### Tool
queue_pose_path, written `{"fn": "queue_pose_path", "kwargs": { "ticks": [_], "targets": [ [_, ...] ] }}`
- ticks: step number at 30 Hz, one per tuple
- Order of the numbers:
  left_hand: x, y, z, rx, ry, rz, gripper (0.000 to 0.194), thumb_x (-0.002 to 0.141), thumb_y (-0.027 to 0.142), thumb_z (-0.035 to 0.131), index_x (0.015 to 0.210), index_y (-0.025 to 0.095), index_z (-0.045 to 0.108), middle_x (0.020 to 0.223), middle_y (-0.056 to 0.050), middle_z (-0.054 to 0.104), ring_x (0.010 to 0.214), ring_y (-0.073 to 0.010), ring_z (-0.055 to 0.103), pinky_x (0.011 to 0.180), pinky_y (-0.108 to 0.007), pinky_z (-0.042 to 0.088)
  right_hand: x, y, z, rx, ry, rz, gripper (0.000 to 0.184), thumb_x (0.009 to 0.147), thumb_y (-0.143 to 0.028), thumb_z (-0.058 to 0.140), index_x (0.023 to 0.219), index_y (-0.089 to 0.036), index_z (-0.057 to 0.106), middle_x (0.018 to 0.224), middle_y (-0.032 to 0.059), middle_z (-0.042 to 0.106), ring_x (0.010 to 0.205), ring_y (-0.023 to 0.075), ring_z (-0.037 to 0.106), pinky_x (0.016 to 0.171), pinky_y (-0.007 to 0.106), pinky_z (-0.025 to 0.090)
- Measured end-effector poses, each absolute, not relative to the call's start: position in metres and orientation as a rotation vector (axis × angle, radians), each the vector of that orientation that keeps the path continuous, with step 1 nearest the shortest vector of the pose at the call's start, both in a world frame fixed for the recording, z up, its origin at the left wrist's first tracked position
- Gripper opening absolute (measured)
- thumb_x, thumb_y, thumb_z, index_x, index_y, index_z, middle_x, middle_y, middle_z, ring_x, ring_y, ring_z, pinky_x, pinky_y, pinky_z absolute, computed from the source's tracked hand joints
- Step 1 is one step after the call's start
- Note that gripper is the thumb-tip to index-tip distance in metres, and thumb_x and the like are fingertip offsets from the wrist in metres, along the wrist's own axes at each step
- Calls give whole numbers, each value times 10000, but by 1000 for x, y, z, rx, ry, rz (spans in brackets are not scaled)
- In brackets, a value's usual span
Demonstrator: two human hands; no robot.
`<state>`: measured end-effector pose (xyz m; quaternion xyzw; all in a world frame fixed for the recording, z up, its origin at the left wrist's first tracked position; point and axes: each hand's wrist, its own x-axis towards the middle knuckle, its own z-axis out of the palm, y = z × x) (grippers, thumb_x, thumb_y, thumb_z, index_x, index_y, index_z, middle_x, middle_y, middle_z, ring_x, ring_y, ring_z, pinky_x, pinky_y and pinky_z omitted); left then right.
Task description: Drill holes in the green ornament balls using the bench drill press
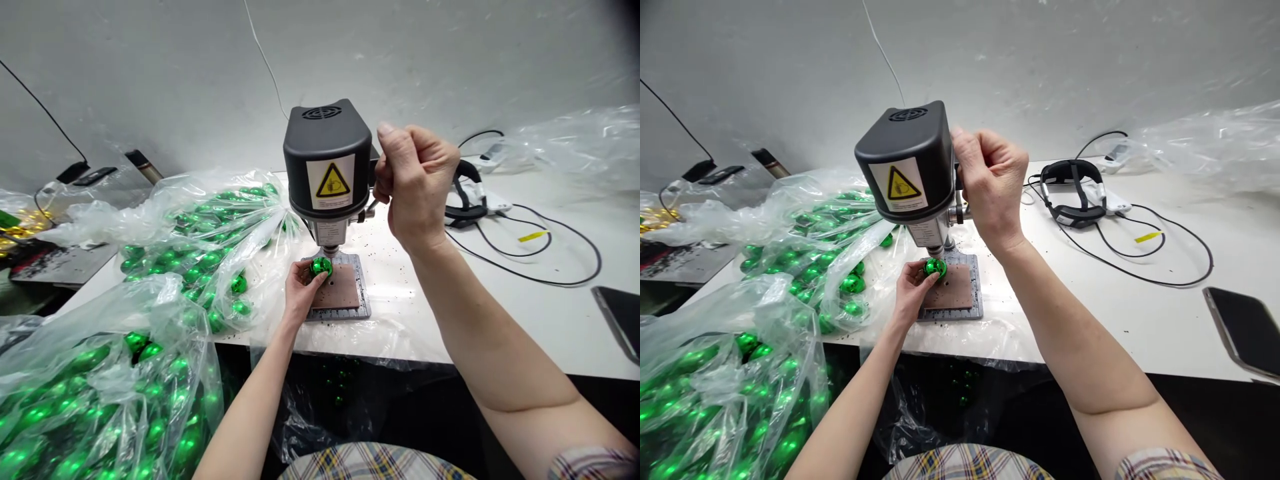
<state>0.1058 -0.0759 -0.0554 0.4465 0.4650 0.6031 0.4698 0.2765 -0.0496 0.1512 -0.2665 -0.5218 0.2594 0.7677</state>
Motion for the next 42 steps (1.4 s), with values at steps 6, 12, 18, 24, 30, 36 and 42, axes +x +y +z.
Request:
{"fn": "queue_pose_path", "kwargs": {
  "ticks": [6, 12, 18, 24, 30, 36, 42],
  "targets": [
    [109, -78, -58, 1251, 1175, 1418, 429, 659, 312, 870, 984, 168, 629, 959, -56, 727, 926, -187, 688, 873, -333, 542, 276, -49, 150, -575, -1131, 521, 515, 833, -428, 718, 497, -210, 395, 477, -57, 324, 435, 62, 284, 397, 262, 217],
    [107, -82, -61, 1291, 1155, 1341, 543, 679, 317, 855, 1164, 187, 646, 1134, -88, 730, 1069, -244, 686, 984, -409, 530, 275, -49, 149, -550, -1136, 515, 511, 857, -378, 698, 501, -198, 378, 488, -60, 306, 443, 51, 277, 405, 238, 212],
    [107, -87, -59, 1388, 1221, 1283, 529, 714, 333, 836, 1185, 189, 642, 1113, -91, 719, 1053, -244, 675, 954, -396, 533, 275, -51, 150, -517, -1129, 536, 510, 831, -393, 725, 499, -204, 388, 481, -61, 317, 415, 59, 298, 388, 261, 202],
    [114, -90, -62, 1519, 1191, 1328, 477, 736, 272, 803, 1157, 199, 590, 1121, -77, 672, 1066, -223, 653, 947, -360, 524, 276, -55, 150, -527, -1138, 558, 485, 835, -370, 717, 506, -214, 397, 468, -57, 358, 403, 78, 311, 382, 295, 205],
    [114, -89, -66, 1523, 1182, 1351, 467, 748, 271, 791, 1156, 198, 575, 1098, -69, 671, 1055, -219, 657, 960, -372, 520, 276, -56, 148, -570, -1159, 534, 514, 858, -397, 691, 501, -215, 370, 485, -50, 349, 430, 76, 301, 421, 296, 217],
    [107, -89, -63, 1441, 1168, 1338, 510, 695, 323, 857, 1103, 186, 583, 1028, -63, 683, 976, -209, 671, 890, -362, 549, 276, -56, 145, -538, -1151, 504, 538, 831, -422, 721, 488, -226, 355, 478, -43, 329, 427, 96, 293, 431, 325, 189],
    [107, -94, -65, 1478, 1205, 1436, 481, 720, 326, 843, 1107, 184, 595, 1097, -78, 654, 1073, -222, 641, 973, -372, 513, 278, -56, 142, -649, -1194, 467, 547, 833, -529, 688, 524, -236, 345, 509, -19, 371, 457, 114, 292, 435, 349, 226]
  ]
}}
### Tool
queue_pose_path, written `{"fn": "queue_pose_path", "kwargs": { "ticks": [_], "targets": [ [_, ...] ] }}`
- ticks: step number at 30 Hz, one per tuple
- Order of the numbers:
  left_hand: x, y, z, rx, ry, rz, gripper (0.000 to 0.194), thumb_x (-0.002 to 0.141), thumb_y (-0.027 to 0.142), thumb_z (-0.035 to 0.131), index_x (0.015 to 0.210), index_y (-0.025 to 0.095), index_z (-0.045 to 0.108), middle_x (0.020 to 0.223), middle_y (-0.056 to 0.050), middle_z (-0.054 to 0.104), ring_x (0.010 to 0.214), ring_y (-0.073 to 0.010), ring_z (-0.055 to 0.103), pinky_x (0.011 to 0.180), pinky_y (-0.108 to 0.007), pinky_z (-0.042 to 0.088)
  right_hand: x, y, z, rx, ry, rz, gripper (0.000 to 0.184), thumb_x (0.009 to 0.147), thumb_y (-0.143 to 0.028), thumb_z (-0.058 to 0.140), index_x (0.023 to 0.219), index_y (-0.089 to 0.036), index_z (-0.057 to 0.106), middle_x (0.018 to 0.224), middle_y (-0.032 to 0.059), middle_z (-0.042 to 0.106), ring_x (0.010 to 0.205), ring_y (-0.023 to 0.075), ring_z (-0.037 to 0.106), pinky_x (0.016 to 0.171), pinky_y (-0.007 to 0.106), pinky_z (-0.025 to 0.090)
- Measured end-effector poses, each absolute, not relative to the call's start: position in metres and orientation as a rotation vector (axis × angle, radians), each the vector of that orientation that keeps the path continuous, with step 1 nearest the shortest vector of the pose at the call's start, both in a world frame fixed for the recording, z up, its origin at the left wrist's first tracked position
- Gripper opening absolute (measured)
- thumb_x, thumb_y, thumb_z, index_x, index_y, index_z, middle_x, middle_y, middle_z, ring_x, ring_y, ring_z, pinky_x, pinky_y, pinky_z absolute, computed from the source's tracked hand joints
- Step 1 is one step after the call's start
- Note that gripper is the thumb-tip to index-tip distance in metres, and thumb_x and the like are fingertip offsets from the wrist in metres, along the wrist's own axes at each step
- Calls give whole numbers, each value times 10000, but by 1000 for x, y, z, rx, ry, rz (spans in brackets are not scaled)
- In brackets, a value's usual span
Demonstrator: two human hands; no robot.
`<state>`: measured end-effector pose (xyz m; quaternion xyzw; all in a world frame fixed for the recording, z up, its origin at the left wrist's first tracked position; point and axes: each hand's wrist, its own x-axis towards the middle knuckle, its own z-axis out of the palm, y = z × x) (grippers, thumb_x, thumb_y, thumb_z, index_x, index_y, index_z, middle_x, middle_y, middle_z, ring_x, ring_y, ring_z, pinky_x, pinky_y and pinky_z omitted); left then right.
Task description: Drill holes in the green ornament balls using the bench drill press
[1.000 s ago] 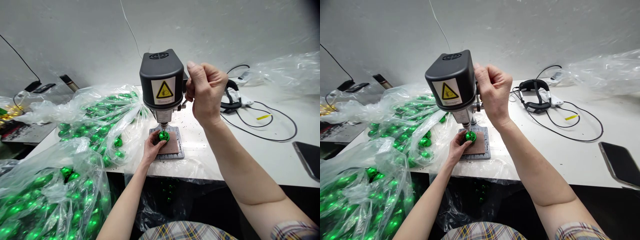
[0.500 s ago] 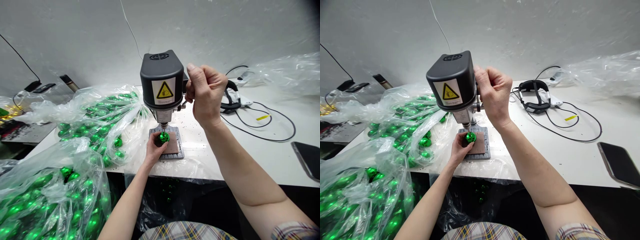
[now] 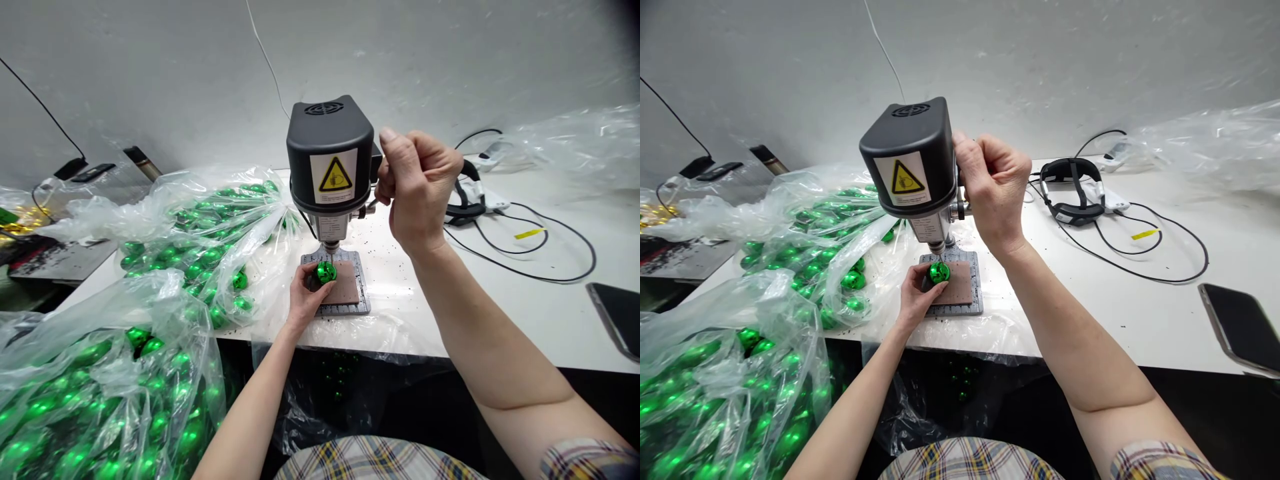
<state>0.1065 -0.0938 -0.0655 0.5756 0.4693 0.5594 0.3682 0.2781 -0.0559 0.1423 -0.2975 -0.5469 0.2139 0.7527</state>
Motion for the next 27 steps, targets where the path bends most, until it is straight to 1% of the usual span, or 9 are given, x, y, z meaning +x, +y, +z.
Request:
{"fn": "queue_pose_path", "kwargs": {
  "ticks": [4, 8, 13, 19, 23, 27],
  "targets": [
    [108, -90, -61, 1580, 1255, 1386, 475, 742, 343, 824, 1139, 198, 607, 1107, -78, 643, 1066, -222, 625, 930, -345, 507, 278, -56, 142, -659, -1202, 440, 549, 851, -527, 670, 524, -230, 345, 510, -18, 374, 454, 105, 301, 427, 333, 234],
    [105, -76, -62, 1405, 1253, 1336, 497, 736, 389, 814, 1137, 178, 611, 1043, -78, 687, 992, -215, 651, 909, -355, 517, 277, -56, 143, -568, -1171, 441, 562, 832, -499, 705, 501, -220, 348, 485, -35, 338, 436, 90, 298, 416, 313, 211],
    [100, -69, -66, 1313, 1171, 1393, 503, 752, 446, 790, 1148, 194, 611, 1123, -80, 699, 1062, -221, 652, 953, -360, 518, 277, -57, 146, -584, -1180, 461, 567, 825, -501, 712, 489, -217, 356, 483, -37, 342, 448, 85, 296, 418, 303, 221],
    [106, -77, -65, 1357, 1205, 1345, 482, 746, 362, 807, 1157, 189, 626, 1123, -87, 694, 1079, -238, 655, 980, -386, 507, 276, -50, 149, -575, -1173, 481, 593, 804, -557, 711, 495, -214, 337, 486, -52, 297, 463, 68, 250, 427, 279, 214],
    [112, -83, -65, 1531, 1213, 1335, 499, 720, 329, 835, 1156, 204, 628, 1104, -75, 674, 1044, -235, 653, 947, -377, 514, 276, -48, 151, -582, -1166, 486, 626, 774, -596, 721, 496, -211, 313, 485, -56, 282, 462, 60, 242, 418, 269, 207],
    [115, -87, -68, 1679, 1224, 1359, 503, 729, 329, 835, 1170, 220, 617, 1120, -73, 644, 1071, -240, 627, 946, -373, 508, 276, -51, 149, -547, -1165, 503, 576, 819, -512, 713, 502, -210, 338, 487, -56, 294, 436, 59, 269, 410, 269, 207]
  ]
}}
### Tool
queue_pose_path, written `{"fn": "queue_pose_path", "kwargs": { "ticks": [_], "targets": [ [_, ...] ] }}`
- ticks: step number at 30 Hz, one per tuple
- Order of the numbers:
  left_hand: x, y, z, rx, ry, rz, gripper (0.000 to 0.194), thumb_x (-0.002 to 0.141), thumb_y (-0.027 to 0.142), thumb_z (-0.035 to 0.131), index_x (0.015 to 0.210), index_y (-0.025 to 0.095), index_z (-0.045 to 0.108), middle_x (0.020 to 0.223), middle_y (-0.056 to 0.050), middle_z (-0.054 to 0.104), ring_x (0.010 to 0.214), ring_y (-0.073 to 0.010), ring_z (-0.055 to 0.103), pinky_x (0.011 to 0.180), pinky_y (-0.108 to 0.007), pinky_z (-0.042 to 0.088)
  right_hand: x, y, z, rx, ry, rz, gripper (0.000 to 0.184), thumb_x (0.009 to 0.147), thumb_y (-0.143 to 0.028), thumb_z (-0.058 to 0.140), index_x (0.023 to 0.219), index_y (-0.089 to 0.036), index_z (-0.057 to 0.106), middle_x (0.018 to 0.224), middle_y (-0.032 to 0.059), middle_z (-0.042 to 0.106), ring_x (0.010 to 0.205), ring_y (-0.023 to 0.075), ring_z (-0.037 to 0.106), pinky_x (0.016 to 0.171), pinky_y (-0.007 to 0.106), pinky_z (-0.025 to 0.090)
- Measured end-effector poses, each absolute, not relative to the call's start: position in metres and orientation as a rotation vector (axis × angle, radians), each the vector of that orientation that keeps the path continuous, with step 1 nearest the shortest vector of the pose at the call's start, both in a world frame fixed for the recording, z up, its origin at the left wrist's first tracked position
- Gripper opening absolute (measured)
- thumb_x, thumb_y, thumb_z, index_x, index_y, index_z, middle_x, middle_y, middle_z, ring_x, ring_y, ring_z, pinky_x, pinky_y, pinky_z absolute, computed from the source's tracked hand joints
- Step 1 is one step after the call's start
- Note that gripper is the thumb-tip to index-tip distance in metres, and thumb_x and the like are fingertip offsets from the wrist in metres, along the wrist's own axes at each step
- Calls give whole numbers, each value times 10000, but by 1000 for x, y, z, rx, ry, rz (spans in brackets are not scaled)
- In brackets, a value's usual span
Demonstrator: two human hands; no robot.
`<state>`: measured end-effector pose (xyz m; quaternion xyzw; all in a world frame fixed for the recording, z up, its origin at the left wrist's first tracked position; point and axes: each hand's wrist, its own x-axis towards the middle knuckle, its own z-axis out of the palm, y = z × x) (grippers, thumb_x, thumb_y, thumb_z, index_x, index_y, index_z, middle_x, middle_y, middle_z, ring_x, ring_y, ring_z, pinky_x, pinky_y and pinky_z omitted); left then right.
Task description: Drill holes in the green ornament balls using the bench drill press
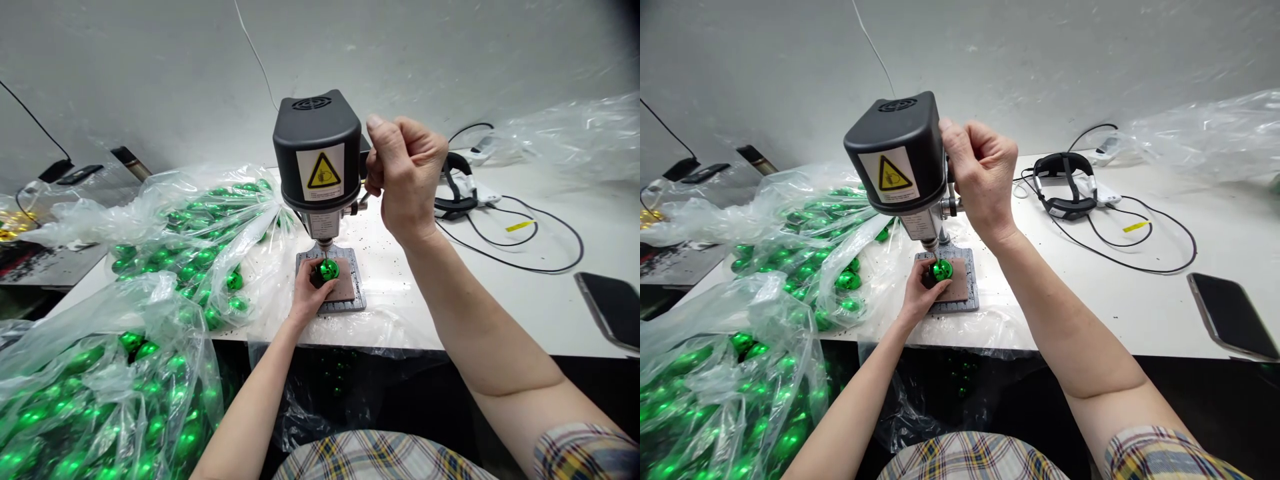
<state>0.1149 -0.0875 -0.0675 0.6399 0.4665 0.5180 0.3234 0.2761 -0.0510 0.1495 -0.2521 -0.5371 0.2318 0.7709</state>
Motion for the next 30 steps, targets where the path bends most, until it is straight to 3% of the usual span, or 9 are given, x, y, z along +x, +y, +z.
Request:
{"fn": "queue_pose_path", "kwargs": {
  "ticks": [8, 13, 18, 30],
  "targets": [
    [118, -89, -75, 1499, 1245, 1349, 530, 698, 349, 856, 1150, 220, 612, 1094, -68, 683, 1033, -245, 660, 909, -381, 543, 276, -67, 133, -527, -1186, 406, 525, 851, -398, 703, 474, -207, 391, 452, -43, 351, 421, 90, 303, 421, 318, 213],
    [118, -89, -72, 1508, 1243, 1347, 522, 700, 326, 853, 1152, 229, 610, 1086, -56, 690, 1034, -242, 666, 930, -388, 542, 272, -74, 115, -456, -1159, 343, 534, 884, -304, 647, 462, -183, 343, 445, -51, 277, 399, 67, 272, 426, 306, 172],
    [118, -92, -64, 1533, 1257, 1322, 501, 704, 296, 846, 1140, 222, 609, 1061, -52, 698, 1010, -233, 671, 920, -374, 542, 272, -76, 93, -383, -1198, 212, 561, 886, -254, 622, 475, -174, 248, 446, -47, 235, 400, 67, 289, 433, 298, 223],
    [117, -93, -64, 1499, 1252, 1329, 515, 692, 280, 854, 1146, 216, 618, 1080, -53, 698, 1037, -243, 666, 940, -382, 529, 286, -77, 61, -163, -1484, 64, 431, 777, -38, 569, 547, -177, 232, 485, -46, 319, 425, 68, 318, 431, 277, 285]
  ]
}}
